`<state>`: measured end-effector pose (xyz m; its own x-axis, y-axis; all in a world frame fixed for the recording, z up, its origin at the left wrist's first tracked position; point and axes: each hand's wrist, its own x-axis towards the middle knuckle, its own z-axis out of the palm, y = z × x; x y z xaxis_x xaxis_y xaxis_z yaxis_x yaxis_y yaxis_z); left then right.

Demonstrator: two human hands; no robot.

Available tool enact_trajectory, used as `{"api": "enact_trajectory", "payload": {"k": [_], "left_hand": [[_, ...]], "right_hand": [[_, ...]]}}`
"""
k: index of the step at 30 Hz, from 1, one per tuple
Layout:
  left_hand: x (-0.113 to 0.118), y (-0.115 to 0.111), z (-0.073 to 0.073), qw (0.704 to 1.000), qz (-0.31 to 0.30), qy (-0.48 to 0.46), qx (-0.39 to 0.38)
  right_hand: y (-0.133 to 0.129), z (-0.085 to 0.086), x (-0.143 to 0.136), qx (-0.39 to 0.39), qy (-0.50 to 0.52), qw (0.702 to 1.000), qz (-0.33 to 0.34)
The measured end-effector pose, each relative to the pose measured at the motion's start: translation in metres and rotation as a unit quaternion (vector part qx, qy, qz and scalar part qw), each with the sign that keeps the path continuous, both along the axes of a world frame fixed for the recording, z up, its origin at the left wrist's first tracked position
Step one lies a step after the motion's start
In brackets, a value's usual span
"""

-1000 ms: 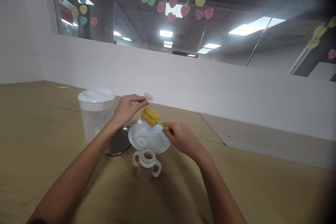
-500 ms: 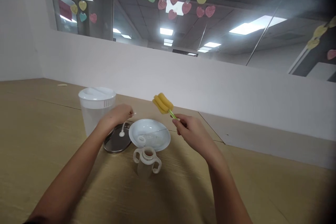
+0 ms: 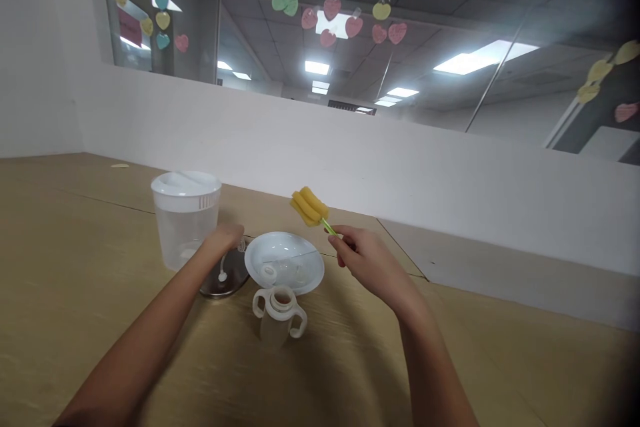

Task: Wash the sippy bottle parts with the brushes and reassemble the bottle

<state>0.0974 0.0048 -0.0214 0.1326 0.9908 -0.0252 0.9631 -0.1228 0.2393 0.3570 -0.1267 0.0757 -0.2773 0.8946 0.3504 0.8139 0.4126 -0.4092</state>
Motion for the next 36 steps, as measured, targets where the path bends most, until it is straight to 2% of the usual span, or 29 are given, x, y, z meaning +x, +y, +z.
{"api": "enact_trajectory", "payload": {"k": [5,8,11,15,19,21,23,26,28,30,31,34,36], "left_hand": [[0.007,0.003,-0.006,0.995,0.029,0.08,-0.047],[0.011,0.001,-0.006,0.994,0.033,0.095,-0.03],[0.019,-0.004,0.001,0.995,0.025,0.093,0.015],[0.049,-0.014,0.007,0.992,-0.048,0.062,0.103],[0.084,-0.023,-0.009,0.981,-0.146,0.035,0.122],[0.092,-0.025,-0.018,0.979,-0.167,0.031,0.116],[0.091,-0.026,-0.02,0.977,-0.177,0.021,0.113],[0.078,-0.026,-0.004,0.973,-0.191,-0.027,0.125],[0.067,-0.027,0.013,0.957,-0.197,-0.152,0.147],[0.058,-0.029,0.03,0.906,-0.176,-0.344,0.172],[0.056,-0.03,0.036,0.863,-0.152,-0.446,0.181],[0.055,-0.037,0.048,0.694,-0.062,-0.699,0.16],[0.058,-0.043,0.053,0.585,-0.028,-0.804,0.1]], "right_hand": [[0.003,0.0,-0.001,-0.005,-0.004,1.0,0.002],[0.003,0.001,-0.002,-0.012,-0.001,1.0,0.01],[0.004,0.0,-0.001,-0.016,0.005,1.0,0.015],[0.007,0.0,0.001,-0.011,0.009,1.0,0.013],[0.007,0.0,0.001,-0.013,0.008,1.0,0.009],[0.008,0.0,0.001,-0.015,0.01,1.0,0.012],[0.008,0.0,0.002,-0.016,0.011,1.0,0.012],[0.011,-0.001,0.004,-0.009,0.015,1.0,0.003],[0.014,-0.002,0.006,0.003,0.02,1.0,-0.005],[0.016,-0.003,0.006,0.016,0.028,0.999,-0.009],[0.016,-0.003,0.006,0.021,0.031,0.999,-0.008],[0.017,-0.005,0.003,0.027,0.042,0.999,0.005],[0.016,-0.006,0.001,0.029,0.044,0.999,0.015]]}}
